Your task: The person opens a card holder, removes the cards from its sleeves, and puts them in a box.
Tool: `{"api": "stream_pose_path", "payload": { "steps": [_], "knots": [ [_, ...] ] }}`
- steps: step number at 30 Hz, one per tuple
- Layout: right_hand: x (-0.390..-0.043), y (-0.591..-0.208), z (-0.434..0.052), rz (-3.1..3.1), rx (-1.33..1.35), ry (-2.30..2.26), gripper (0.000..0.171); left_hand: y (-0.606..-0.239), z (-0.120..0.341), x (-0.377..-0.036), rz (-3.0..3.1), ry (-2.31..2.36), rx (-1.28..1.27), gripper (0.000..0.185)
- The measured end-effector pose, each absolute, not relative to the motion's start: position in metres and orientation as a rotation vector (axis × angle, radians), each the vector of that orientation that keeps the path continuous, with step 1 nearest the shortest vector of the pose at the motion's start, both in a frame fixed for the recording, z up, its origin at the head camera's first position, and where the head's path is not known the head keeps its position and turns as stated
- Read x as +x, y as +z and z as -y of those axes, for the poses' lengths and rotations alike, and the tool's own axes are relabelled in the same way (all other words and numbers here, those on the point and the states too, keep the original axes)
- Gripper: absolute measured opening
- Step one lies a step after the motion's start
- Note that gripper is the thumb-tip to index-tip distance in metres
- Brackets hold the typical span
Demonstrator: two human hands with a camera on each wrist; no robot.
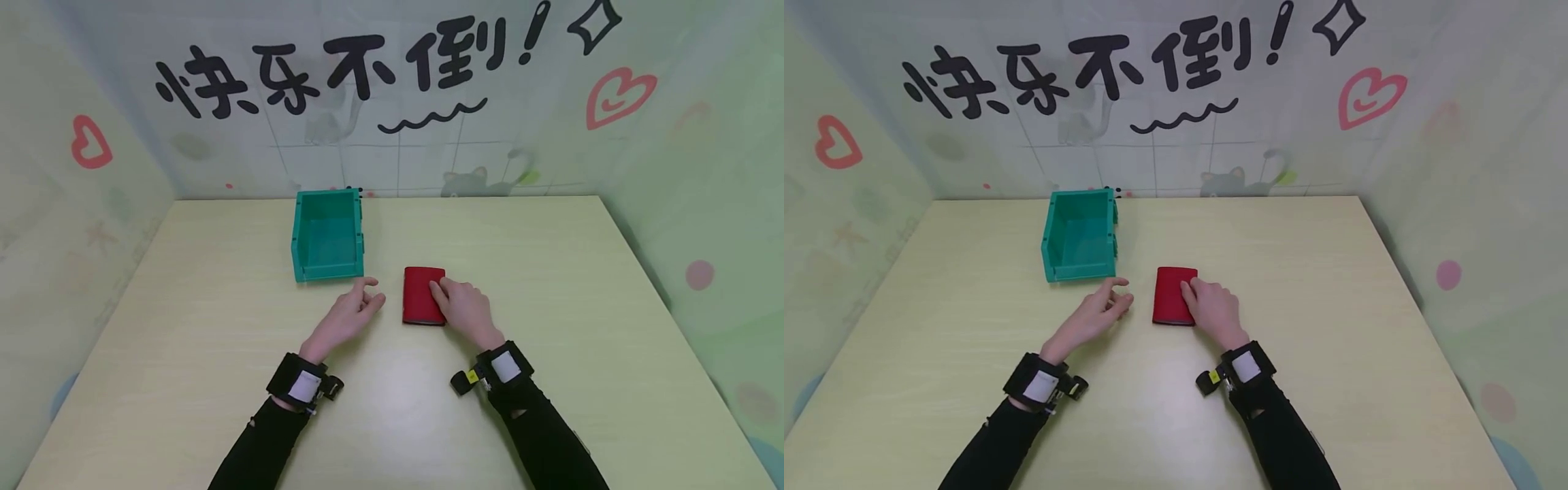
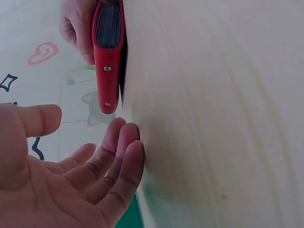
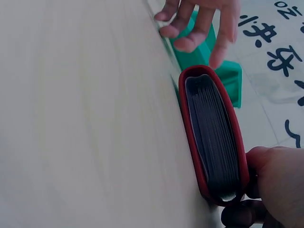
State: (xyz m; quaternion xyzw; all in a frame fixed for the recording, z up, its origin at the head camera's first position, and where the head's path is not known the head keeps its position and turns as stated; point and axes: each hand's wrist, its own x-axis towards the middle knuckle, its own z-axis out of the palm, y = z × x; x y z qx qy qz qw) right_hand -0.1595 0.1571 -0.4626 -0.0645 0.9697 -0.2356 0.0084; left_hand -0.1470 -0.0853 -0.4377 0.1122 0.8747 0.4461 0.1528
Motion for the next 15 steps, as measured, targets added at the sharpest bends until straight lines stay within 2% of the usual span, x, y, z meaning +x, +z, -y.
{"api": "stream_pose_path", "payload": {
  "steps": [8,15],
  "knots": [
    [-0.134,-0.466,-0.141,-3.058,-0.298,-0.725,0.033,-0.445,0.073,-0.147,-2.460,1.225,0.319,0.071],
    [-0.115,-0.474,-0.131,-3.149,-0.458,-0.726,0.032,-0.447,0.065,-0.148,-2.494,1.084,0.375,0.064]
  ]
}}
